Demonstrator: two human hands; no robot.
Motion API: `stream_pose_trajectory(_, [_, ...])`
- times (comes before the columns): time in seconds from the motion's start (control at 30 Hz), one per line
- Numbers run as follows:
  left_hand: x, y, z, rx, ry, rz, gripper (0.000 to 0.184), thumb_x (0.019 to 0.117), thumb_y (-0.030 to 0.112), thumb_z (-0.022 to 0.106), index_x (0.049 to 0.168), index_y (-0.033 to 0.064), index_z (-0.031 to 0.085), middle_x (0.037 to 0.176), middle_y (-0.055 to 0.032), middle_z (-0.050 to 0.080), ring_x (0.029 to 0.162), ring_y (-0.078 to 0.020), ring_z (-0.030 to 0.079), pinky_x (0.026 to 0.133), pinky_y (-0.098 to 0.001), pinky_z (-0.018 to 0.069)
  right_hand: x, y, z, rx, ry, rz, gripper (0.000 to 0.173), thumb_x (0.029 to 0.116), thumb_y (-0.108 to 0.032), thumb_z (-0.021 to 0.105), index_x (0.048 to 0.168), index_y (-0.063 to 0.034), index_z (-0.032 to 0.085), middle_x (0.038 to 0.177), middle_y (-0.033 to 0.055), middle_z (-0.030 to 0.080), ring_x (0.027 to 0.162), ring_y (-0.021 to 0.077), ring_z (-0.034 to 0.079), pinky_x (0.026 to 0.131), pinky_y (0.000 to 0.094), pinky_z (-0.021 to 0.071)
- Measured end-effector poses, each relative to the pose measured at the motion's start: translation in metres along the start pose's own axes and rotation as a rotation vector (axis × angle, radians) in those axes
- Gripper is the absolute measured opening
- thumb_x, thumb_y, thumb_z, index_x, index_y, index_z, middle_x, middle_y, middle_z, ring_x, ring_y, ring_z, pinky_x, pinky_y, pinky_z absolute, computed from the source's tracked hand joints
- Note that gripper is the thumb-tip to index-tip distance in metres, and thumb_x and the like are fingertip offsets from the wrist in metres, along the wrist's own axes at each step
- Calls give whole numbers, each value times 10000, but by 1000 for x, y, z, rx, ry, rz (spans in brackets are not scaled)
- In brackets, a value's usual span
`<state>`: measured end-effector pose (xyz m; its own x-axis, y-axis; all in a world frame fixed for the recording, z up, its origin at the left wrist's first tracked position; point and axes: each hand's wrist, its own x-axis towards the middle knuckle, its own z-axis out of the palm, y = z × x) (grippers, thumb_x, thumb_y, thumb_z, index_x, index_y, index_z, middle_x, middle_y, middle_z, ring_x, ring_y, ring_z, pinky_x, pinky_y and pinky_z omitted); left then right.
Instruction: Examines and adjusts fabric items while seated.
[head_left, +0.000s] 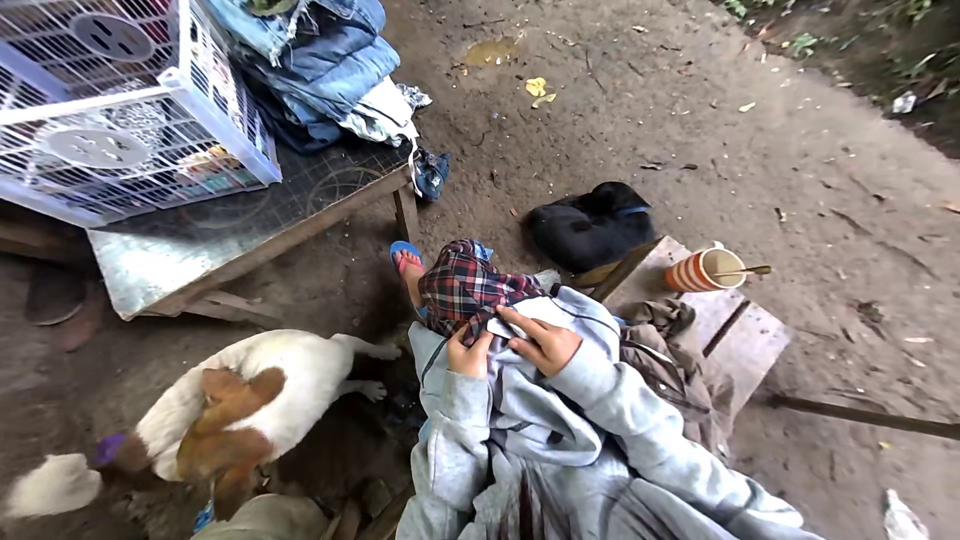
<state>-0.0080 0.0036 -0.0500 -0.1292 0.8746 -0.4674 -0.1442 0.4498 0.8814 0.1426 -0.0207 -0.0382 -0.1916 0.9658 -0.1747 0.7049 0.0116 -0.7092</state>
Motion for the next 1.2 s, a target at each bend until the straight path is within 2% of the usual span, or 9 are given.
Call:
stream_pose_trajectory(0.17, [1, -4, -4, 24, -42, 31, 185, 853, -127, 643, 1036, -155, 638, 909, -79, 703, 851, 17, 640, 833, -176, 530, 4, -2, 0, -10, -9, 8, 539, 1054, -324, 514, 1544, -106, 463, 1093, 271, 720, 771, 460, 709, 692, 620, 549])
stream_pose_trajectory(0.27, [0, -2, -2, 75, -59, 37, 214, 856, -128, 649, 1066, -169, 640, 949, -121, 703, 864, 7, 634, 844, -176, 521, 6, -6, 2, -26, -1, -1, 483, 1065, -292, 497, 1517, -124, 507, 1141, 275, 708, 807, 471, 716, 703, 621, 556])
stream_pose_trajectory(0.37, [1, -2, -1, 88, -48, 33, 197, 858, -125, 652, 1052, -152, 653, 932, -110, 708, 852, 4, 641, 835, -179, 526, 1, -4, 6, -45, 71, -37, 430, 1054, -252, 511, 1467, -153, 579, 1082, 264, 720, 781, 448, 719, 658, 598, 562])
stream_pose_trajectory(0.7, [0, 2, 0, 6, -18, -17, 142, 883, -123, 629, 1024, -141, 638, 874, -65, 689, 814, 6, 633, 807, -186, 532, 0, -5, 6, -60, 53, 15, 475, 1053, -297, 517, 1501, -140, 535, 1105, 271, 715, 773, 458, 714, 670, 609, 555])
stream_pose_trajectory(0.87, [2, -1, -2, 55, -44, 14, 143, 874, -112, 650, 1014, -142, 649, 877, -71, 694, 824, 9, 633, 814, -181, 527, 3, -2, 6, 7, 39, -9, 432, 1065, -268, 495, 1478, -163, 568, 1127, 260, 714, 869, 453, 718, 742, 611, 556])
stream_pose_trajectory(0.97, [2, -2, -2, 94, -53, 26, 144, 871, -84, 672, 1006, -133, 658, 882, -79, 698, 827, 4, 637, 817, -187, 529, 9, 11, 2, 240, 25, -83, 420, 1075, -223, 439, 1424, -56, 601, 1310, 186, 683, 1099, 324, 714, 963, 518, 540])
stream_pose_trajectory(1.07, [2, 0, -3, 89, -73, 26, 179, 880, -83, 675, 1046, -146, 651, 926, -101, 706, 862, 0, 643, 850, -188, 528, 14, 16, -4, 440, -34, -47, 434, 1066, -220, 413, 1390, -6, 608, 1146, 134, 718, 761, 55, 581, 736, 268, 484])
stream_pose_trajectory(1.13, [4, 4, -5, 94, -97, 8, 195, 888, -81, 665, 1066, -156, 642, 947, -113, 702, 873, -5, 638, 860, -192, 525, 15, 15, -8, 456, -81, -27, 439, 1067, -229, 409, 1400, -15, 598, 1057, 116, 709, 687, 21, 511, 686, 236, 452])
stream_pose_trajectory(1.2, [6, 10, -8, 126, -120, -5, 155, 903, -64, 651, 1033, -146, 641, 919, -89, 690, 855, 10, 621, 849, -187, 511, 14, 15, -7, 428, -91, -50, 443, 1070, -232, 409, 1414, -21, 591, 1148, 154, 717, 734, 71, 572, 729, 290, 485])
